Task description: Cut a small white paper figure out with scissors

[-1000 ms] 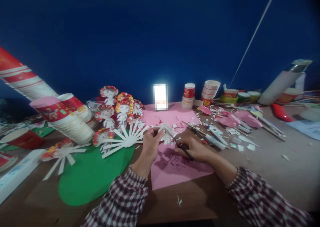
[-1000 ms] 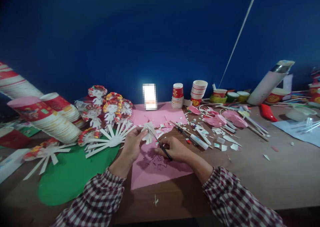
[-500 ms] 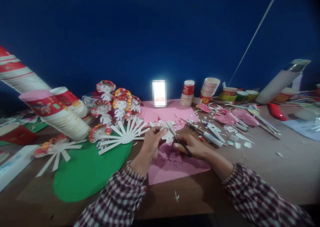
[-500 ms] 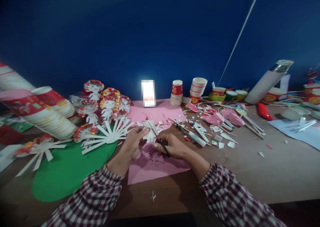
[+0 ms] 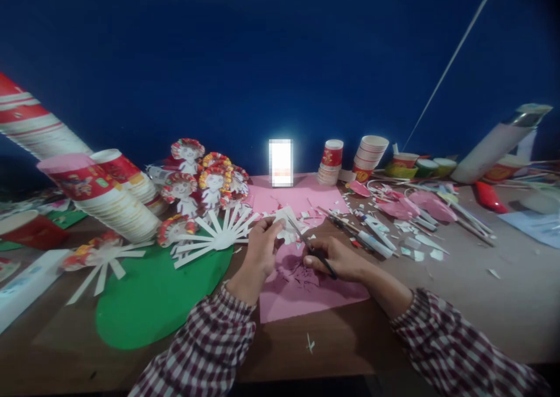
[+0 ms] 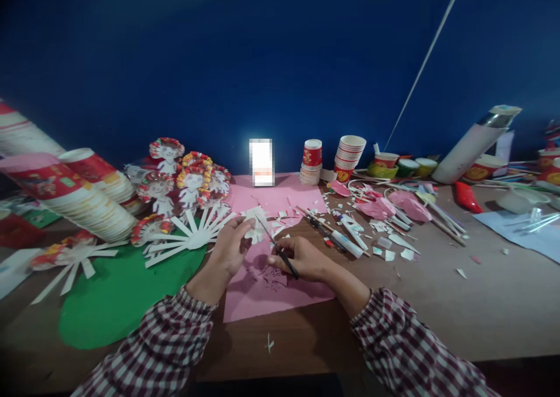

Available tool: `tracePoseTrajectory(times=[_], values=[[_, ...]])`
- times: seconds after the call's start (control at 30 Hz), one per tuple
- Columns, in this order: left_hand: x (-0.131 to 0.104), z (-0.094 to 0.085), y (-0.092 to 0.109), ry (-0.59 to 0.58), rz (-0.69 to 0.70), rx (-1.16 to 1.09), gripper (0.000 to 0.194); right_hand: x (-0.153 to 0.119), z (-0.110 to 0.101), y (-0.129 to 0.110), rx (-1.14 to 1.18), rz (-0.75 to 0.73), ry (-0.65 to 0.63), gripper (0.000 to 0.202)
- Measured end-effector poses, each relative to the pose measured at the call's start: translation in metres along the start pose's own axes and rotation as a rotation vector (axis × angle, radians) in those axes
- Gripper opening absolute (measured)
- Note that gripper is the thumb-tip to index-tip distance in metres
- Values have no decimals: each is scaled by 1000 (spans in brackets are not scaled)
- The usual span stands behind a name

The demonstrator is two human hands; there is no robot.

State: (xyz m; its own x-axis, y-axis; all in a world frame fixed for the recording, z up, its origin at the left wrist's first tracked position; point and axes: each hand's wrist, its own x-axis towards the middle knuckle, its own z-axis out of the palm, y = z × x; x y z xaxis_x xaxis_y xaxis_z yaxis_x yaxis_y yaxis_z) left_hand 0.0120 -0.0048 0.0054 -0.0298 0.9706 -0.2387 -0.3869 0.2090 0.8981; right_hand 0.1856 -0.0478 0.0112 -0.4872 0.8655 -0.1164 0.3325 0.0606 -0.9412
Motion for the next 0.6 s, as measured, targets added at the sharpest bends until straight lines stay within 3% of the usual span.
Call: tracePoseTrajectory(times=[0.4, 0.6], values=[[12, -10, 2, 159, 173, 13, 32, -1, 1, 0, 54, 18, -41, 43], [16, -15, 0, 158, 250, 140, 34, -2, 1, -4, 95, 25, -37, 47]])
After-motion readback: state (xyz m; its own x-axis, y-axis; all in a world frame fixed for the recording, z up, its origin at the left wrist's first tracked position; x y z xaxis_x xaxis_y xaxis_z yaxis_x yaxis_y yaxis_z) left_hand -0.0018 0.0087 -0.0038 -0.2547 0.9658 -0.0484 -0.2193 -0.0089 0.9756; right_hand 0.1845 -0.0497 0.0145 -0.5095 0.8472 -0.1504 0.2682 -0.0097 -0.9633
